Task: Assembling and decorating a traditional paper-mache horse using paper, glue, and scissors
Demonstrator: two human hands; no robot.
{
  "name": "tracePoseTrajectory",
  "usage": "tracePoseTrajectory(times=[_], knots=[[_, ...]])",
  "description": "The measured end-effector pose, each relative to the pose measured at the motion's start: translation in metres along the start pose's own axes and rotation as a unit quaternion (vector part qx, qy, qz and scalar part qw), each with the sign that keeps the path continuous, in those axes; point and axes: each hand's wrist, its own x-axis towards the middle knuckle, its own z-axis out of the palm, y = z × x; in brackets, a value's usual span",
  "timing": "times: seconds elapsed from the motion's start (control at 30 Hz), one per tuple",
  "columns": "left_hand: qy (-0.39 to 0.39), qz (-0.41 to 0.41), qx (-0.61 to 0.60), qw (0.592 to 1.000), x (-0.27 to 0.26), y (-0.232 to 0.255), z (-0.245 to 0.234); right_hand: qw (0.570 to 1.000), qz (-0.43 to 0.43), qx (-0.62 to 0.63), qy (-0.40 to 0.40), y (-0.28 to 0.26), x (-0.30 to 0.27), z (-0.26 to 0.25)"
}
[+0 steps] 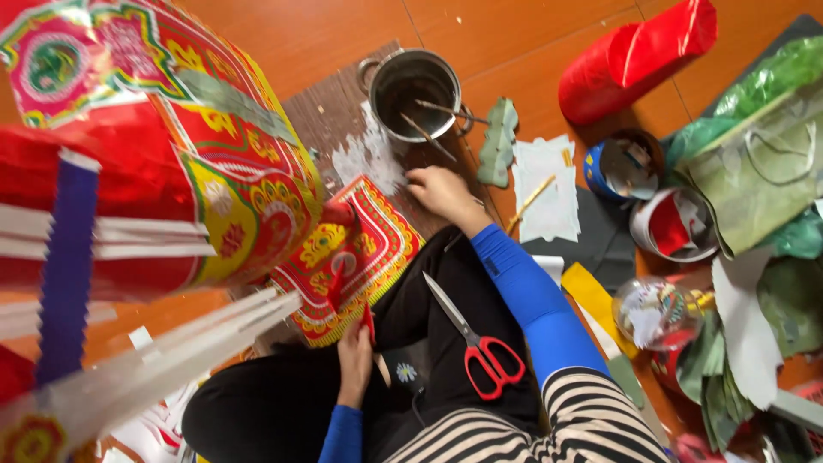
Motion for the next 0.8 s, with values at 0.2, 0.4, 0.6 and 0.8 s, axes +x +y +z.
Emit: tracePoseTrajectory(times=[0.2,0.4,0.6,0.8], knots=[[0.003,0.011,0.059,0.998,0.005,-0.02,0.001,0.866,0.159,0.472,-0.041,-0.065,0.093,-0.012],[-0.018,-0.045,0.026,0.998,-0.009,0.033,0.003,0.858,0.18,0.479,-0.041,-0.068,0.128,0.001],[-0.014,0.029,0.078,0.996,-0.009,0.029,0.002,0.905,0.187,0.378,-0.05,-0.082,0.084,-0.025],[-0.021,0.094,0.003,0.995,0.002,-0.001,-0.006,0.791,0.124,0.587,-0.117,-0.043,0.05,-0.034]])
